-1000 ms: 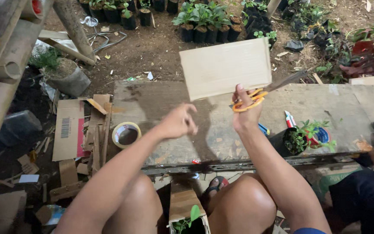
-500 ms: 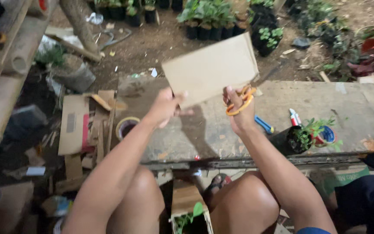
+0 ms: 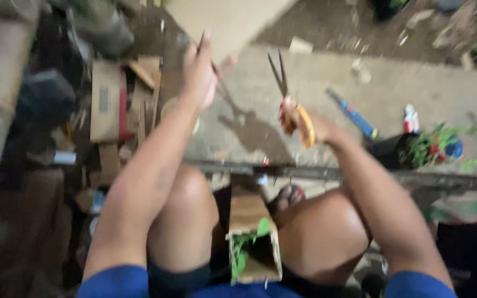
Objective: The person assembles a cardboard box by folding flaps, cutting a cardboard piece with scissors, and taping the box closed. They place a small potted plant inside the box and secure the lid with tape.
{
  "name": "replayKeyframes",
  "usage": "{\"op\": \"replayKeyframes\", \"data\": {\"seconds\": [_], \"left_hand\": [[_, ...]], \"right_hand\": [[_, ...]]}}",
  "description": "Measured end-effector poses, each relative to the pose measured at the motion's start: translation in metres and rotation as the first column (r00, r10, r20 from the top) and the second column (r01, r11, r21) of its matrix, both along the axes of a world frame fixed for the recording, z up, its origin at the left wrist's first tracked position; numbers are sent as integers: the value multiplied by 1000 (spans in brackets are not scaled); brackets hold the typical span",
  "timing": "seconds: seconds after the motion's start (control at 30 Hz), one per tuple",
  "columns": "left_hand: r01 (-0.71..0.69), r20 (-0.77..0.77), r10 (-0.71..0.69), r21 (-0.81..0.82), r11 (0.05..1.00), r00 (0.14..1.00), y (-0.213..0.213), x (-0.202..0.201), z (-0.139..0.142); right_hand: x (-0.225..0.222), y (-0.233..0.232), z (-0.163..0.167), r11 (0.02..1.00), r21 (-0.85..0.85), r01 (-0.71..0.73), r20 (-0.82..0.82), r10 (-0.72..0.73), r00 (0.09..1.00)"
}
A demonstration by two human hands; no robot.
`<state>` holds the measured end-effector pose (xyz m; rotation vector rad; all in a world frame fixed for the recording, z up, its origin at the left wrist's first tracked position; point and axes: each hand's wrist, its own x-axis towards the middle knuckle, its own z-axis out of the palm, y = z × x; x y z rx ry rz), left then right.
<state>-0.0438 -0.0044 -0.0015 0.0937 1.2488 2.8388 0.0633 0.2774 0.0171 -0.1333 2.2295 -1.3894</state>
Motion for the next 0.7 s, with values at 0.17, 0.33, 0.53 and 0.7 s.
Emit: {"op": "replayKeyframes", "data": {"seconds": [0.17,0.33,0.53,0.7], "left_hand": [[234,82,-229,-60,970,970,15,22,24],[363,39,-362,-28,931,932,27,34,30],[421,-10,-421,-7,907,907,35,40,33],[429,-1,-429,-28,903,903,36,41,33]], "right_hand": [[0,-11,15,983,167,-80,-122,101,987],[8,-22,25,975,221,-7,-189,50,981],[16,-30,38,990,138,24,-250,11,968],[15,-32,43,990,136,42,-270,-4,963]]}}
